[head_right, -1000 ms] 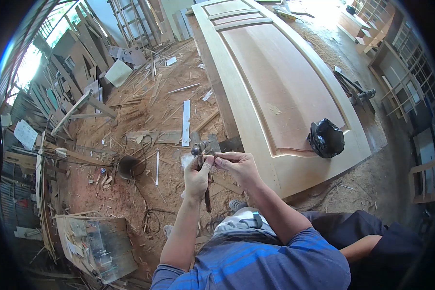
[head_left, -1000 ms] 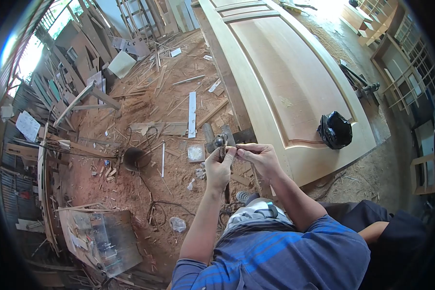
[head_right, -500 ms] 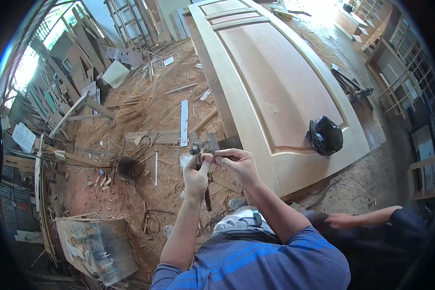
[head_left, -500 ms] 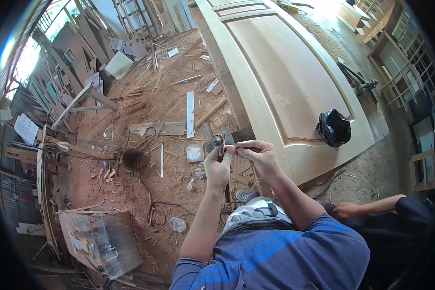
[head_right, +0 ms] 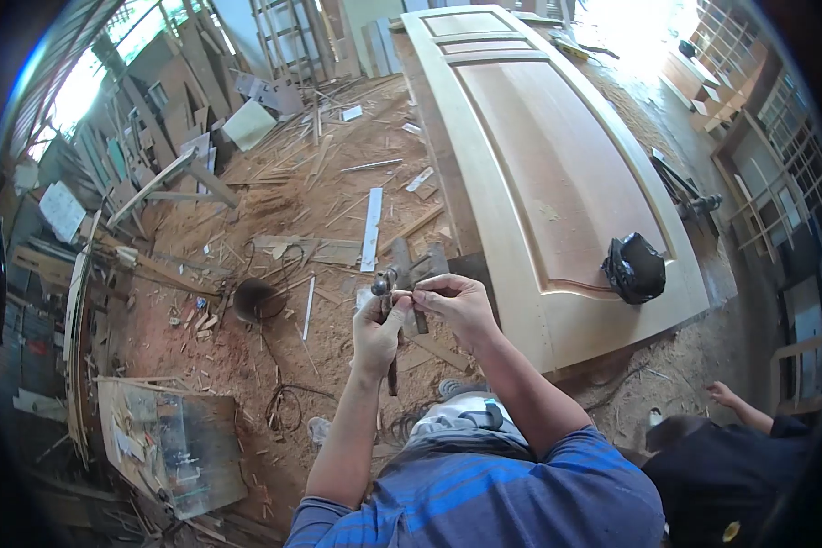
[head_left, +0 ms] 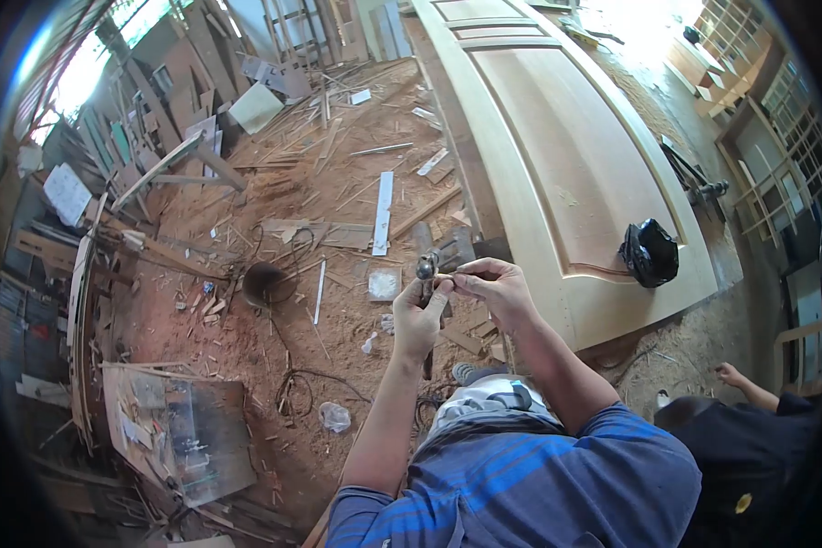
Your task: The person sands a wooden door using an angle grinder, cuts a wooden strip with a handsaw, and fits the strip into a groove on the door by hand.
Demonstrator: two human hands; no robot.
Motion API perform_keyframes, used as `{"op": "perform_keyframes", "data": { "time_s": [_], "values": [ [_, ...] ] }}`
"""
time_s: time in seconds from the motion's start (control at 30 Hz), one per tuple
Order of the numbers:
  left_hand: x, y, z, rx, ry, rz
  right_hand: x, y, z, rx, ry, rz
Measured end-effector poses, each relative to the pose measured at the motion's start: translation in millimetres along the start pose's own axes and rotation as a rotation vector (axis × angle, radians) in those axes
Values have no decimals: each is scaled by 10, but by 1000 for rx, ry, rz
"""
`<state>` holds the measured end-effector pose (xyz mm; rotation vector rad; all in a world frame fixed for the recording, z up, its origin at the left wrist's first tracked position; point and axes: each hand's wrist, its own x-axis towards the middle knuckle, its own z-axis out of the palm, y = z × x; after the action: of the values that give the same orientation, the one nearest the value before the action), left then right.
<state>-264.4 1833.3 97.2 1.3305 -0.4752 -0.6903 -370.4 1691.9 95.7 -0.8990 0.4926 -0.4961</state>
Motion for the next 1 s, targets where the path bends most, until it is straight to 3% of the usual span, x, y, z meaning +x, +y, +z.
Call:
{"op": "perform_keyframes", "data": {
  "time_s": [0.23,0.33,0.4,0.73,1.0],
  "values": [
    [-227,-92,-530,-3,109,238,31,523,474,-69,11,0],
    [-180,-72,-831,43,153,136,87,539,787,-99,-2,57],
    [-22,-59,-1002,27,157,175,245,626,932,-35,-46,64],
    [1445,164,-1997,52,91,7,1737,1030,1467,68,-115,165],
    [2767,370,-2150,-169,-76,-132,2615,899,1459,-154,-114,-29]
  ]
}}
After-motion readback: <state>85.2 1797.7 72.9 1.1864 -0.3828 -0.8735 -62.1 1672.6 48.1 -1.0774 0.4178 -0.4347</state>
